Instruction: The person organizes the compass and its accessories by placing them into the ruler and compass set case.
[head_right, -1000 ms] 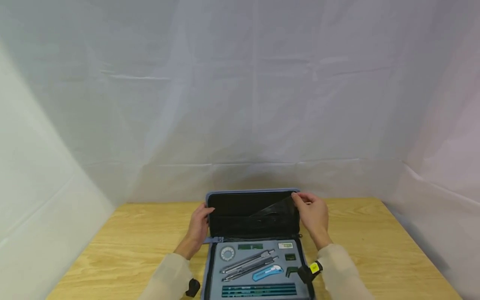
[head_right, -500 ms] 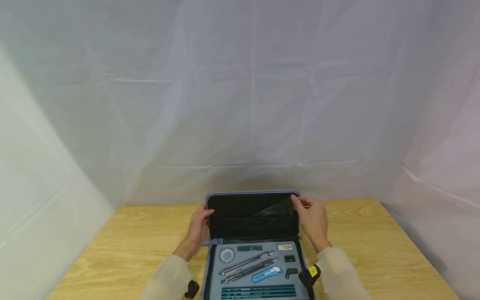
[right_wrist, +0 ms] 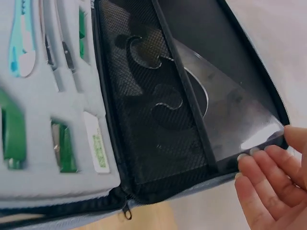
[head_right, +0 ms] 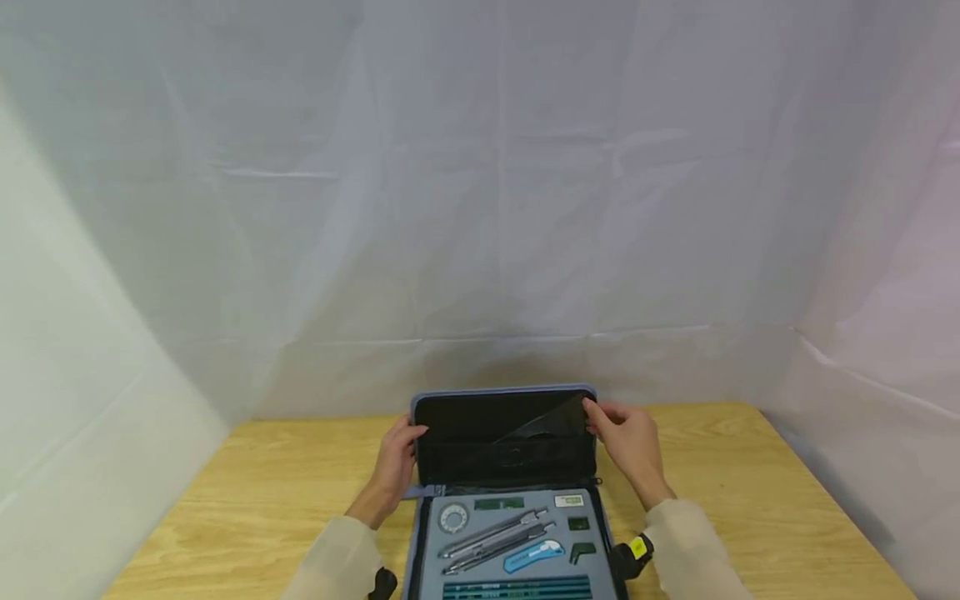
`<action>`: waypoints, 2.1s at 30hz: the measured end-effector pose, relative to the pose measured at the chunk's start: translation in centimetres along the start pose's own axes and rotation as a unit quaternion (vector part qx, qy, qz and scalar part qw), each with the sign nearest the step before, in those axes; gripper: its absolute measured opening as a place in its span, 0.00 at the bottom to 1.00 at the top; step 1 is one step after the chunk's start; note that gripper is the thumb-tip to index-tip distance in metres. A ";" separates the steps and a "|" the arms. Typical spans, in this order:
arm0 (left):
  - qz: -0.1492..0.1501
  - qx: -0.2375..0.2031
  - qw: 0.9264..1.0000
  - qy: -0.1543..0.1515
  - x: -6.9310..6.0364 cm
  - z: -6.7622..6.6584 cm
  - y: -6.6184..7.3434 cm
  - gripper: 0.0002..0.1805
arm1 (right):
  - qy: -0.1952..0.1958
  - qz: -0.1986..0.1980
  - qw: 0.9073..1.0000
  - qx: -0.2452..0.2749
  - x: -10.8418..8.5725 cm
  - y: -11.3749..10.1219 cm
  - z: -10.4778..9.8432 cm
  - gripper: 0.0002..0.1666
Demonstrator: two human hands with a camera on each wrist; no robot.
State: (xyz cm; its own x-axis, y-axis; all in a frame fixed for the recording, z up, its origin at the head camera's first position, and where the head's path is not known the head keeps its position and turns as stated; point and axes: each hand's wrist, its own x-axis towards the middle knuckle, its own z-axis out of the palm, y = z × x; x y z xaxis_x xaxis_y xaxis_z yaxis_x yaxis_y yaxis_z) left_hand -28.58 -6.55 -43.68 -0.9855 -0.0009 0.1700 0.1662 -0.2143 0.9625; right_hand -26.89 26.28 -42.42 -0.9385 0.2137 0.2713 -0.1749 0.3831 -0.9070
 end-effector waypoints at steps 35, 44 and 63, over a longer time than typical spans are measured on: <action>-0.036 0.117 0.992 0.025 1.0 -4.1 -0.5 0.36 | -0.074 -0.007 0.997 0.011 -1.6 3.3 1.4 0.30; -0.003 0.176 0.984 -0.013 -0.3 -4.8 0.3 0.31 | -0.095 -0.046 0.991 -0.076 -1.8 3.1 0.7 0.30; 0.156 0.664 0.730 -0.038 -5.3 -4.2 2.6 0.32 | -0.129 -0.157 0.950 -0.236 -3.7 2.1 0.0 0.39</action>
State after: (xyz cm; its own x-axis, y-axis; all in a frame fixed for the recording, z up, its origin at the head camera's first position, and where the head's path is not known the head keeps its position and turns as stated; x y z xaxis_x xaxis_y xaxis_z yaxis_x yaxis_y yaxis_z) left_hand -23.11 -11.23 -42.94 -0.8958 0.2185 0.3870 0.3204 0.9210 0.2217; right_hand -23.81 26.29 -45.36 -0.9147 -0.1823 0.3607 -0.3624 0.7648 -0.5327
